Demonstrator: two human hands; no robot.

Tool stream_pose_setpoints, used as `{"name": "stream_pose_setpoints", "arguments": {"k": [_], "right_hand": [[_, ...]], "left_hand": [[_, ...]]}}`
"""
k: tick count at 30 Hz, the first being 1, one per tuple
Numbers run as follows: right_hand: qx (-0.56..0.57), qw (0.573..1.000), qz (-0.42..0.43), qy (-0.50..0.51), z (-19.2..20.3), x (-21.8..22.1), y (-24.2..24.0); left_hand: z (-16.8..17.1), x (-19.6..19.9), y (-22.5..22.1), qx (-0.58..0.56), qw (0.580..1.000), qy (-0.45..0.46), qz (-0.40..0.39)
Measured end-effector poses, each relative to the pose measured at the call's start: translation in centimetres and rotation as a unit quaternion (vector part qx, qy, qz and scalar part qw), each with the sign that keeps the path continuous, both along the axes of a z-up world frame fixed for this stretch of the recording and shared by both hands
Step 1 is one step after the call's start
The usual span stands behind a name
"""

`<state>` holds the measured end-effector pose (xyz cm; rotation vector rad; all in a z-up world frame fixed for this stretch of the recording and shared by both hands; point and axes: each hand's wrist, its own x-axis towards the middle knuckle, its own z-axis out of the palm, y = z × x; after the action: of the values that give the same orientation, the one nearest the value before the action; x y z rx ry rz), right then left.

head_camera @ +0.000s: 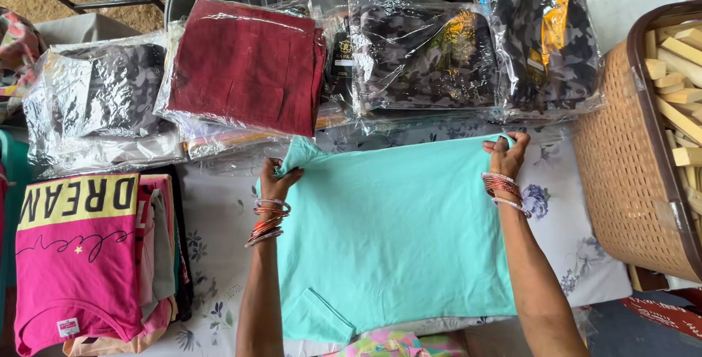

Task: Folding and organizing t-shirts on a table.

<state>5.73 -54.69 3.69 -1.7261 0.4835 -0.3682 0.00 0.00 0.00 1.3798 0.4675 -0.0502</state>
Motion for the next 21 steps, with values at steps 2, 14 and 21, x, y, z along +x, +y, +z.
{"name": "stream_pose_setpoints", "arguments": {"k": [2,14,21], "right_hand": [[-0.004,1.000,0.009,0.008,-2.0,0.4,-0.2],[-0.260,0.959,0.101,-0.044,0.2,-4.2,8.3],[-0.492,0.760,0.424,-0.021,-4.8,-9.8,12.9]], "left_hand": [[-1.8,-0.3,-0.3,0.146,0.989,-0.033,0.002],[1.5,-4.8,-7.9,0.448,0.881,-0.145,0.051],[4.5,-8.8,-10.6,0.654,0.708,-0.053,-0.262]]}}
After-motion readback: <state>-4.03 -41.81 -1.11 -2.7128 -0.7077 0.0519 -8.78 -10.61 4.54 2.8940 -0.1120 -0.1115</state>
